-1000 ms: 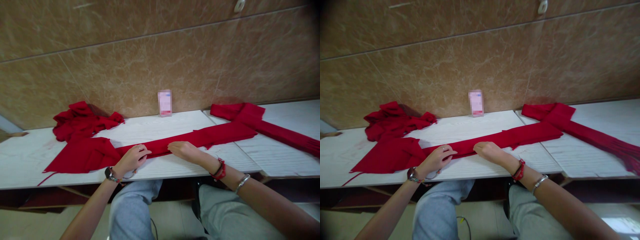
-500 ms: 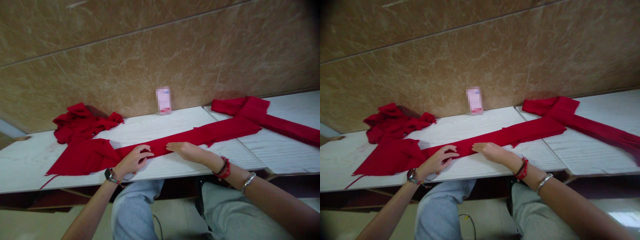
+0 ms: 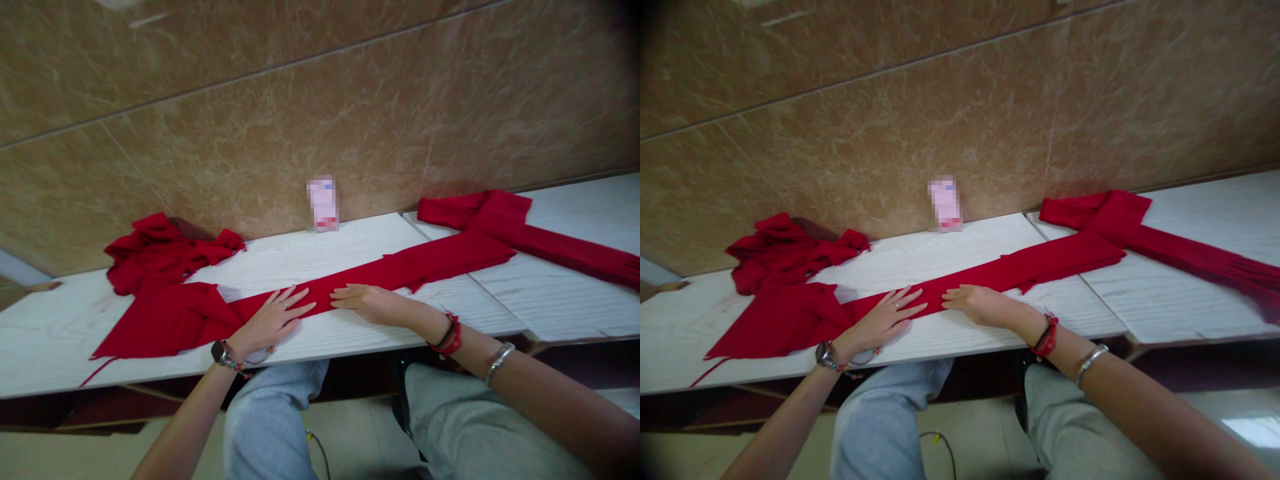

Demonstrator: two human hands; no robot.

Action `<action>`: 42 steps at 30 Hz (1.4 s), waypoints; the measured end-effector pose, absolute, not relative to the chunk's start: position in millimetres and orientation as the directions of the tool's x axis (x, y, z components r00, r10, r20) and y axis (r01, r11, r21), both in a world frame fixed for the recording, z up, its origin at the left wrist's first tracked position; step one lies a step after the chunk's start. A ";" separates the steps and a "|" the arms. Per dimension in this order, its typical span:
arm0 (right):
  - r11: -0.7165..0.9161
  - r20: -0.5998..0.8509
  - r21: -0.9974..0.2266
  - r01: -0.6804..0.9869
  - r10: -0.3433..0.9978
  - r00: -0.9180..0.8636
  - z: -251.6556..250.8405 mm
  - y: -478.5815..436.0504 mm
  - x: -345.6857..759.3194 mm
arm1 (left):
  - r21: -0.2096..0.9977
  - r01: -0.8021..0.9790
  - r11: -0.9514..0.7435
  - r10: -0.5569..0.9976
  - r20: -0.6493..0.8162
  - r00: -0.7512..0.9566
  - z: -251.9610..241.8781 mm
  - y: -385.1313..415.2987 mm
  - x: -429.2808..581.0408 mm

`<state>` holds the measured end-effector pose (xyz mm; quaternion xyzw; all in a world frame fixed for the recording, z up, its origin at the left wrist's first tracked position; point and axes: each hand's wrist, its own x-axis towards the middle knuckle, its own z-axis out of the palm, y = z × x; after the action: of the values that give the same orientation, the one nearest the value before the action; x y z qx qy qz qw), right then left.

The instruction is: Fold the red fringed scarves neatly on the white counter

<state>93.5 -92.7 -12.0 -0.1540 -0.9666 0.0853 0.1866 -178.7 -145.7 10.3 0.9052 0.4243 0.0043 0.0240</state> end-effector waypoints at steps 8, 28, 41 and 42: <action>0.823 0.402 -0.175 0.541 0.561 -0.723 -0.7 -103.4 80.5 | 0.076 0.782 -0.619 0.785 0.085 0.613 21.6 -133.9 -165.3; 0.542 0.358 0.132 0.830 0.755 -0.550 -2.2 -79.2 184.3 | -0.019 0.817 -0.576 0.815 0.063 0.576 -1.4 -114.9 -152.4; 0.498 0.244 0.172 0.850 0.814 -0.527 -5.3 -75.9 162.9 | -0.003 0.768 -0.640 0.768 -0.015 0.640 2.6 -84.7 -88.4; 0.482 0.235 0.174 0.859 0.826 -0.512 -4.2 -76.4 168.9 | -0.002 0.770 -0.639 0.769 -0.011 0.639 1.3 -84.8 -89.8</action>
<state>168.9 -76.4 -4.2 -0.4905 -0.8588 -0.1354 0.0593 -89.8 -84.8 1.3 0.9051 0.4251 -0.0055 0.0015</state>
